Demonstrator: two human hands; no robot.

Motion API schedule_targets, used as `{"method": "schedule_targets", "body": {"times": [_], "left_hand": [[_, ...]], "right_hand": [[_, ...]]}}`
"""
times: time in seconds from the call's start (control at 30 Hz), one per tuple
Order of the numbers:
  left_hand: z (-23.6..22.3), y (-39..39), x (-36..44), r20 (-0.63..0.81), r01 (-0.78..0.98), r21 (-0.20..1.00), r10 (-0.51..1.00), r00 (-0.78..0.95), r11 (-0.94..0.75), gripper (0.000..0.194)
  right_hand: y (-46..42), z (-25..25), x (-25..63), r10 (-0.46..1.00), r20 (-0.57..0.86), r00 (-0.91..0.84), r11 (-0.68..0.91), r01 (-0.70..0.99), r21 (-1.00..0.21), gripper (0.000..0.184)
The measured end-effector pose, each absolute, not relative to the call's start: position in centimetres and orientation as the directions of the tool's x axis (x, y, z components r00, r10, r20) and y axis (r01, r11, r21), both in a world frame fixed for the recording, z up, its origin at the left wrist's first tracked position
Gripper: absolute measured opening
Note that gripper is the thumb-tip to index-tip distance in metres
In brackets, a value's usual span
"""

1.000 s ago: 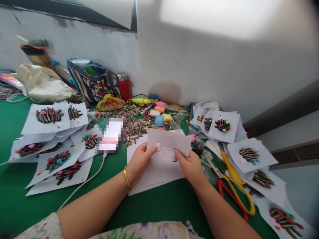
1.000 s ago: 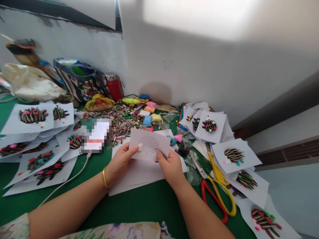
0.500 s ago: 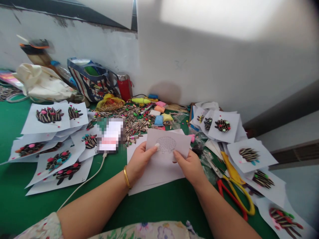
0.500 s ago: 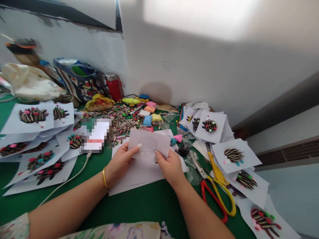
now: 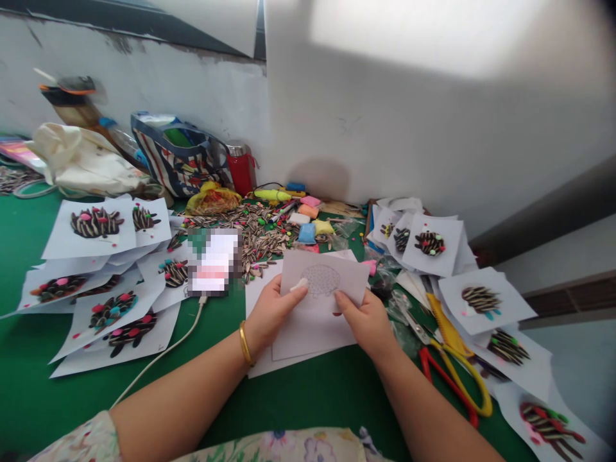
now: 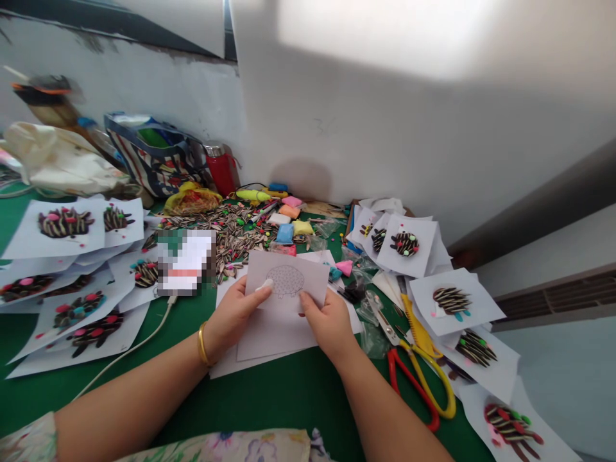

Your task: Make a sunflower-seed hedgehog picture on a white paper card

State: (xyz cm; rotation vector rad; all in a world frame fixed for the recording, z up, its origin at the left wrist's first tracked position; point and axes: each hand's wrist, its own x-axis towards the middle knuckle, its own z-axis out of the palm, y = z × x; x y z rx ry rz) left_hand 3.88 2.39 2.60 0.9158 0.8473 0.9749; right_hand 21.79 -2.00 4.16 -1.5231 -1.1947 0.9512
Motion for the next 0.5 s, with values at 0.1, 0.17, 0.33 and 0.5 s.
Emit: {"method": "schedule_targets", "body": {"times": [0.1,0.17,0.33,0.5], "left_hand": [[2.77,2.38,3.95,-0.196,-0.306,0.904,0.926,0.324,0.298,0.042],[2.83,2.37,3.98,-0.208,-0.308,0.9,0.925,0.318,0.308,0.043],[2.76,2.43,3.96,-0.196,-0.295,0.91,0.928,0.316,0.292,0.045],[2.62,2.42,3.88,-0.18,-0.296,0.913,0.93,0.32,0.279,0.045]], "right_hand": [[-2.05,3.96,21.82,0.978,-0.028,0.208,-0.08,0.244,-0.967,0.033],[-2.08,3.9,21.82,0.979,-0.034,0.2,-0.084,0.248,-0.965,0.032],[-2.14,3.89,21.86,0.977,-0.026,0.211,-0.078,0.243,-0.967,0.033],[-2.15,3.65,21.93,0.981,-0.023,0.195,-0.073,0.25,-0.965,0.034]]}}
